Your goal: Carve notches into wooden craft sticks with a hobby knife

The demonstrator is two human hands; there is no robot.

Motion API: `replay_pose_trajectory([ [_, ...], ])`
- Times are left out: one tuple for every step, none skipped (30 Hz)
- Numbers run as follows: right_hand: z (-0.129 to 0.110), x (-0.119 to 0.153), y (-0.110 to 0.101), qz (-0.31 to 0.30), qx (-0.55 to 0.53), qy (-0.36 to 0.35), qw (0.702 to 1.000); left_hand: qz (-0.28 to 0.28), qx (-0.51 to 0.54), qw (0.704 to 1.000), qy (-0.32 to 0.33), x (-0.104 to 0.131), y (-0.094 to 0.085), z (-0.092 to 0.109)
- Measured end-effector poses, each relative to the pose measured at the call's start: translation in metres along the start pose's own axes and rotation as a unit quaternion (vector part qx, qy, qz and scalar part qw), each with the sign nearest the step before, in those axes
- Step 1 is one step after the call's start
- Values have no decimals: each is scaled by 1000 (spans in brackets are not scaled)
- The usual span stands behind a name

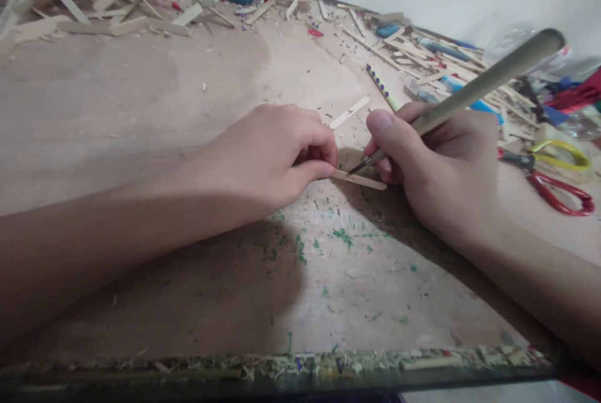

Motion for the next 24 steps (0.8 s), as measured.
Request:
replay_pose_trajectory([
  [0, 0, 0, -5, 6, -4, 1000, 1, -4, 1000, 1, 0, 0, 0],
  [-1, 0, 0, -10, 12, -7, 1000, 1, -8, 1000, 3, 0, 0, 0],
  [-1, 0, 0, -15, 19, -11, 1000, 1, -11, 1000, 3, 0, -1, 0],
  [-2, 0, 0, -20, 25, -15, 999, 1, -13, 1000, 2, 0, -1, 0],
  [-3, 0, 1, -24, 29, -20, 999, 4, -14, 1000, 2, 0, -1, 0],
  [-4, 1, 1, -27, 33, -25, 999, 6, -16, 1000, 3, 0, -1, 0],
  [-5, 1, 1, -30, 38, -29, 998, 7, -17, 1000, 4, 1, -1, 0],
  [-5, 1, 2, -32, 42, -34, 998, 8, -18, 1000, 6, 1, 0, 0],
  [-6, 2, 3, -34, 45, -39, 998, 7, -20, 1000, 8, 1, 0, 0],
  [-7, 2, 4, -36, 48, -45, 997, 8, -22, 1000, 11, 1, 1, 0],
  [-8, 2, 5, -38, 53, -51, 997, 12, -23, 1000, 14, 1, 1, 0],
  [-8, 1, 6, -40, 61, -56, 996, 15, -24, 999, 15, 1, 2, 0],
  [-9, 1, 7, -44, 72, -62, 995, 18, -24, 999, 17, 1, 2, 0],
  [-9, 0, 8, -48, 84, -67, 993, 18, -22, 999, 20, 1, 2, 0],
  [-9, 0, 9, -51, 95, -71, 992, 14, -19, 999, 22, 1, 2, 1],
  [-9, -1, 10, -53, 102, -74, 991, 9, -14, 1000, 24, 2, 2, 1],
  [-9, -1, 10, -55, 103, -77, 990, 4, -11, 1000, 25, 2, 2, 0],
  [-10, -1, 10, -58, 99, -80, 990, 2, -9, 1000, 27, 2, 2, 1],
  [-10, 0, 11, -59, 94, -82, 990, 5, -9, 999, 31, 2, 1, 1],
  [-10, 0, 11, -58, 90, -83, 991, 6, -10, 999, 33, 3, 1, 1],
  [-10, 1, 11, -55, 87, -85, 991, 7, -11, 999, 35, 2, 1, 1],
  [-11, 2, 11, -50, 85, -87, 991, 8, -13, 999, 35, 2, 0, 2],
  [-11, 3, 10, -42, 84, -87, 992, 7, -14, 999, 34, 2, 0, 2],
  [-10, 3, 9, -28, 82, -86, 992, 8, -17, 999, 31, 2, 0, 3],
])
Point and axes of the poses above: each hand's wrist, its own x-axis away from the middle knuckle, its own y-axis out of the palm, z = x × y, the point moved 4 cm from there along -x, towards the middle knuckle, and after that the axes turned 4 degrees about y, right-handed, at the moved point
